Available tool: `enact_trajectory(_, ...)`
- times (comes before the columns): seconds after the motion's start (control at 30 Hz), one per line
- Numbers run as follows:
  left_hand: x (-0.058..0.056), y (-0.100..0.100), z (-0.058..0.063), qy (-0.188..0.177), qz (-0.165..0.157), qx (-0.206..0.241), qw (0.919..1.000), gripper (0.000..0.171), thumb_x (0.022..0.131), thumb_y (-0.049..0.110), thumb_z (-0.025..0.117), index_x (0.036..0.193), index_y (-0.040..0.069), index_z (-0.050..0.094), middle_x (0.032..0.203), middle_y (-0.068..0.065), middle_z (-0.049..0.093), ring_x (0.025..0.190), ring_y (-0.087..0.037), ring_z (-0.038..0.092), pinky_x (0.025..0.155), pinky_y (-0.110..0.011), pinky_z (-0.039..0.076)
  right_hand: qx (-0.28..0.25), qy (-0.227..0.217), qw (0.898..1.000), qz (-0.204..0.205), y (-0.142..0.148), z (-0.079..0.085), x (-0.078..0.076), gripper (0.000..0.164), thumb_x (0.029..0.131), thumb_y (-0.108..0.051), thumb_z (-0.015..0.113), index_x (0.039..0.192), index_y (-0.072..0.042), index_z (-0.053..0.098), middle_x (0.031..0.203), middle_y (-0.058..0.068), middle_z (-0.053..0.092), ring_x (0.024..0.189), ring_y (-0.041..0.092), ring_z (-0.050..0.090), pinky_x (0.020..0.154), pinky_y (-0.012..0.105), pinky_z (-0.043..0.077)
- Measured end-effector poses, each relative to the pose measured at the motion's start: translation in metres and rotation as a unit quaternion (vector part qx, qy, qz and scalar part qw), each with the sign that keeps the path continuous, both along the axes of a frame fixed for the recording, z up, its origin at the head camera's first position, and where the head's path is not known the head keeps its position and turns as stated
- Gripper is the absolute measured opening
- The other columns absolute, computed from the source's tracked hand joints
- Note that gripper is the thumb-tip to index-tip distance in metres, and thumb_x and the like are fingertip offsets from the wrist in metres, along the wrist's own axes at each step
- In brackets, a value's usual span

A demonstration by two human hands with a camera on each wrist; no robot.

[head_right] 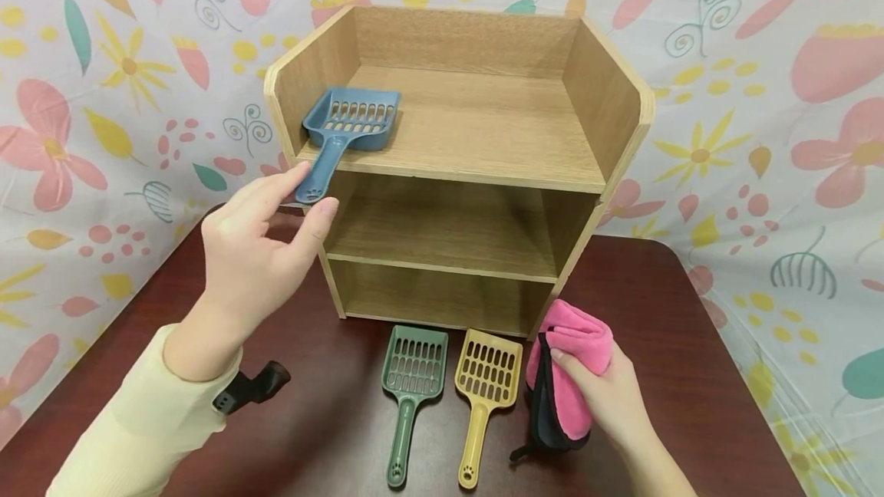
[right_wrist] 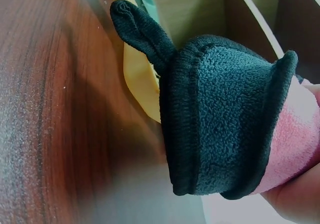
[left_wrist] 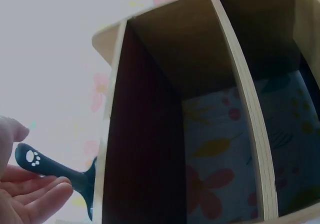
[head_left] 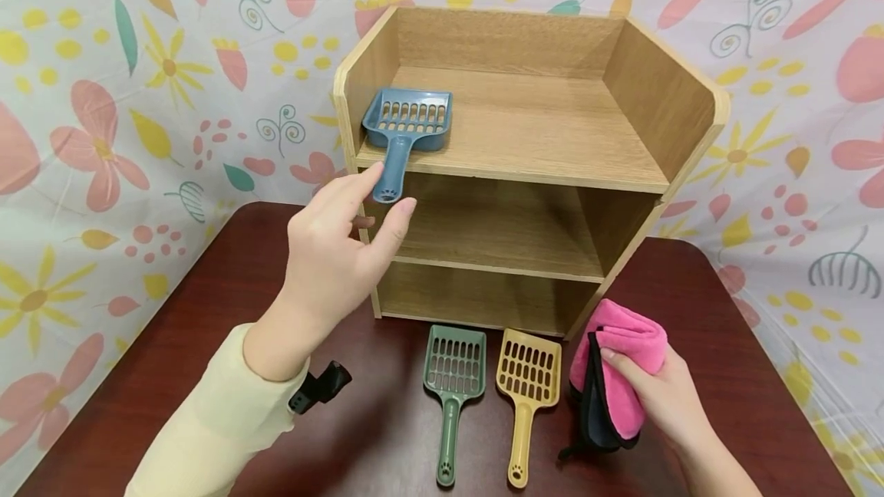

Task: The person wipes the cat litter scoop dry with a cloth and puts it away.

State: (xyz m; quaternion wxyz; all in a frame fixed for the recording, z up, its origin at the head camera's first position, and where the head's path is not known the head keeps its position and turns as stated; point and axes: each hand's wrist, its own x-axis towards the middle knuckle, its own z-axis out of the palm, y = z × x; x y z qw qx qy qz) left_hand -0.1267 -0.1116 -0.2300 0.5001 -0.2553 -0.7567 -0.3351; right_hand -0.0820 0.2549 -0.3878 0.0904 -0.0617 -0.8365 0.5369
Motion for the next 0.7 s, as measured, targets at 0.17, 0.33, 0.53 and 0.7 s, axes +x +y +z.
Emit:
enact_trajectory(0.17, -0.002, 0.006, 0.0, 0.037, -0.014, 0.006, 0.9992, 0.029, 0.083, 0.01, 0.07, 0.105, -0.008, 0.068, 0.099, -0.02, 0.07, 0.085, -0.027, 0.065, 0.076, -0.037, 0.056, 0.01, -0.011, 1.0, -0.003, 0.001, 0.001, 0.0, 0.036, 0.086, -0.018, 0.07, 0.117, -0.016, 0.053, 0.09, -0.026, 0.063, 0.078, -0.003, 0.061, 0.068, 0.015, 0.051)
enact_trajectory(0.33, -0.012, 0.01, -0.001, 0.08, 0.017, -0.007, 0.9966, 0.024, 0.083, 0.008, 0.07, 0.1, -0.009, 0.068, 0.098, -0.022, 0.069, 0.094, -0.032, 0.066, 0.089, -0.038, 0.052, 0.019, -0.013, 1.0, -0.005, 0.002, 0.0, 0.001, 0.035, 0.086, -0.02, 0.07, 0.117, -0.014, 0.054, 0.088, -0.027, 0.062, 0.077, -0.003, 0.061, 0.067, 0.015, 0.051)
enact_trajectory(0.53, -0.023, 0.011, 0.0, 0.087, 0.069, -0.042, 0.993, 0.023, 0.085, 0.009, 0.068, 0.1, -0.008, 0.068, 0.099, -0.02, 0.07, 0.095, -0.031, 0.067, 0.088, -0.038, 0.053, -0.01, -0.012, 1.0, -0.007, 0.004, -0.002, 0.004, 0.031, 0.085, -0.016, 0.07, 0.113, -0.018, 0.057, 0.089, -0.024, 0.064, 0.077, -0.002, 0.062, 0.067, 0.015, 0.051)
enact_trajectory(0.7, -0.031, 0.013, 0.003, 0.087, 0.1, -0.062, 0.9893, 0.024, 0.088, 0.013, 0.066, 0.1, -0.008, 0.067, 0.098, -0.02, 0.07, 0.094, -0.031, 0.067, 0.087, -0.038, 0.053, -0.021, -0.005, 1.0, -0.008, 0.007, -0.003, 0.006, 0.027, 0.085, -0.014, 0.07, 0.109, -0.023, 0.061, 0.088, -0.023, 0.065, 0.076, -0.002, 0.063, 0.066, 0.015, 0.051)
